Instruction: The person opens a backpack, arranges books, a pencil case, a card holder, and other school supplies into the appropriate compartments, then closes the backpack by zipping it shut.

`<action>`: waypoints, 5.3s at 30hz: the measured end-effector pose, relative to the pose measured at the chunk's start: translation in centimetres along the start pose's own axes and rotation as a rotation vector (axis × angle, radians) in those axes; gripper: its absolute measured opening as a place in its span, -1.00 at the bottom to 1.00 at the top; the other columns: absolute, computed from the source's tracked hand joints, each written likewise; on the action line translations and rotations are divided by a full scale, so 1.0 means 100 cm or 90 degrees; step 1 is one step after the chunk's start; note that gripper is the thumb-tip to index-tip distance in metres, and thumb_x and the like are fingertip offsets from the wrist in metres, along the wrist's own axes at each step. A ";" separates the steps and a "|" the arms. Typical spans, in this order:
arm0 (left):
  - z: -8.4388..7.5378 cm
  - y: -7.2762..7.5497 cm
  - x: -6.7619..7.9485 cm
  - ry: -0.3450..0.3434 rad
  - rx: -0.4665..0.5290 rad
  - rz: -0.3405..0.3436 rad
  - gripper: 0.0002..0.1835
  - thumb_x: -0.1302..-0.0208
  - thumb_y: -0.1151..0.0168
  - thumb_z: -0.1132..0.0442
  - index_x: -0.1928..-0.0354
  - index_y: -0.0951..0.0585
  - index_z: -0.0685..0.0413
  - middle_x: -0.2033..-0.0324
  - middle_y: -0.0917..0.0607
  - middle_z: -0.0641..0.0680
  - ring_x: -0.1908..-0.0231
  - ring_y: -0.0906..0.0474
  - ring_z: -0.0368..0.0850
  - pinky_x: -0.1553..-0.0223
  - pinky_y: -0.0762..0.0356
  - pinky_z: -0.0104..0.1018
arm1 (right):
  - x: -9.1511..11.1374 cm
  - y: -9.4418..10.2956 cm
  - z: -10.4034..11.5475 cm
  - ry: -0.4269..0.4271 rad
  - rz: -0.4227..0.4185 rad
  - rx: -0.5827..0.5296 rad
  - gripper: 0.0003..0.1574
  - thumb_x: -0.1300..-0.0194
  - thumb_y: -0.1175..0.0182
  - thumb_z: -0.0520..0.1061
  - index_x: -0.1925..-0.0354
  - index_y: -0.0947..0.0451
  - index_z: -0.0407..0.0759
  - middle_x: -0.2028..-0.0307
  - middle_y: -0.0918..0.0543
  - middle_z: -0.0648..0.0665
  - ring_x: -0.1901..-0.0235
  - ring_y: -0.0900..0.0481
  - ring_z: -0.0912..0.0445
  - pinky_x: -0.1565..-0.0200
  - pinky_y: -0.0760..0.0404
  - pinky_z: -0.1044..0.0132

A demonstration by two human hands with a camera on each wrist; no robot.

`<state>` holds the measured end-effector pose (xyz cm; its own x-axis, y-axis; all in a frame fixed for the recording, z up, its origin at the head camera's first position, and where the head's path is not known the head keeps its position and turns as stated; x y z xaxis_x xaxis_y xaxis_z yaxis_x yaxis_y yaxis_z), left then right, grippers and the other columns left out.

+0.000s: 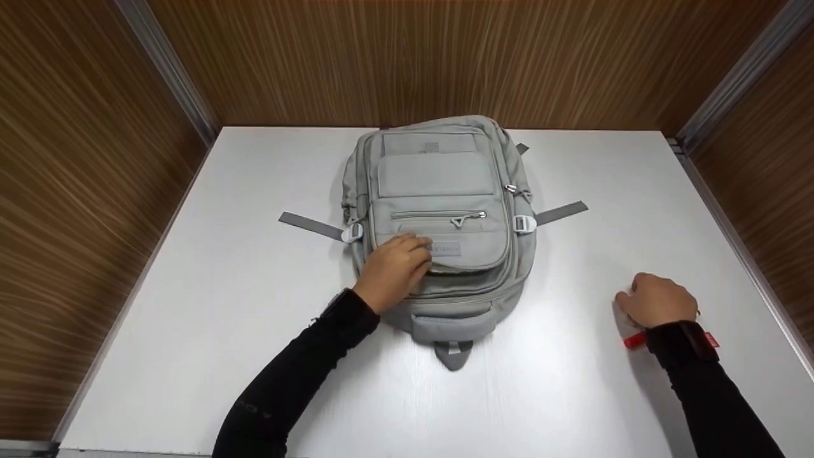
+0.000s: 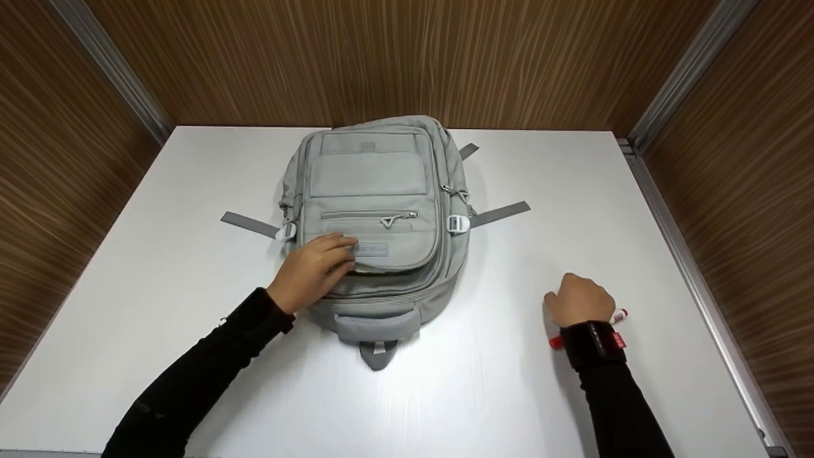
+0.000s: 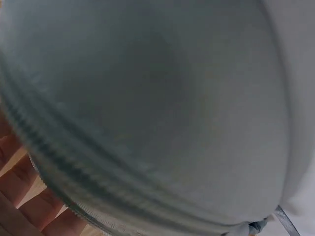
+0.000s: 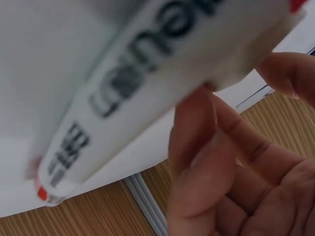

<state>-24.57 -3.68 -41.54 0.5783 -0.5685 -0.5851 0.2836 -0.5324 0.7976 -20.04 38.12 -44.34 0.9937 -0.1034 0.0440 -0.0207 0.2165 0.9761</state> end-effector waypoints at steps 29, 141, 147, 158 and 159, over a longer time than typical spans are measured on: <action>-0.002 0.056 -0.043 0.044 0.076 -0.129 -0.88 -0.24 -0.07 0.21 0.35 -0.58 0.05 0.39 -0.60 -0.08 0.36 -0.55 -0.25 0.34 -0.47 -0.46 | -0.011 -0.003 0.056 0.118 0.100 -0.087 -0.63 0.04 -0.09 -0.30 0.19 -0.42 -0.47 0.59 -0.51 -0.10 0.59 -0.42 0.05 0.52 -0.41 0.21; 0.000 0.002 -0.005 0.048 0.078 0.026 -0.94 -0.15 -0.18 0.20 0.39 -0.61 -0.04 0.49 -0.61 -0.14 0.47 -0.50 -0.27 0.44 -0.45 -0.43 | 0.043 -0.003 -0.078 0.014 -0.038 -0.057 -0.68 -0.01 -0.09 -0.37 0.17 -0.52 -0.32 0.25 -0.50 -0.47 0.62 -0.38 0.06 0.73 -0.31 0.27; 0.002 -0.006 0.000 0.054 0.077 0.043 -0.93 -0.15 -0.18 0.20 0.41 -0.62 -0.03 0.49 -0.60 -0.13 0.45 -0.50 -0.23 0.40 -0.47 -0.38 | 0.043 -0.004 -0.073 0.041 -0.065 -0.050 -0.71 0.04 -0.14 -0.36 0.25 -0.56 -0.27 0.34 -0.53 -0.39 0.64 -0.37 0.09 0.73 -0.31 0.28; 0.004 -0.016 0.005 0.050 0.065 0.048 -0.93 -0.15 -0.18 0.21 0.40 -0.63 -0.01 0.42 -0.62 -0.10 0.36 -0.51 -0.19 0.28 -0.46 -0.36 | 0.035 -0.004 -0.057 0.100 -0.103 -0.055 -0.75 0.09 -0.17 -0.39 0.32 -0.56 -0.28 0.41 -0.54 -0.31 0.60 -0.43 0.05 0.66 -0.35 0.29; 0.004 -0.015 0.005 0.051 0.072 0.045 -0.93 -0.15 -0.18 0.21 0.40 -0.63 -0.01 0.42 -0.62 -0.10 0.37 -0.50 -0.20 0.28 -0.46 -0.37 | 0.034 -0.004 -0.057 0.106 -0.103 -0.058 -0.75 0.08 -0.17 -0.40 0.32 -0.56 -0.29 0.43 -0.54 -0.28 0.57 -0.45 0.03 0.63 -0.37 0.30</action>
<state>-25.03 -3.40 -43.09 0.6538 -0.5578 -0.5113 0.1546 -0.5630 0.8119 -16.05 43.17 -45.81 0.9878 0.0161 -0.1547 0.1430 0.2981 0.9438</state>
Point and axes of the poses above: each hand's wrist, its own x-axis away from the middle knuckle, its own y-axis out of the back of the hand, z = x × y, the point moved 3 cm from there along -x, towards the middle knuckle
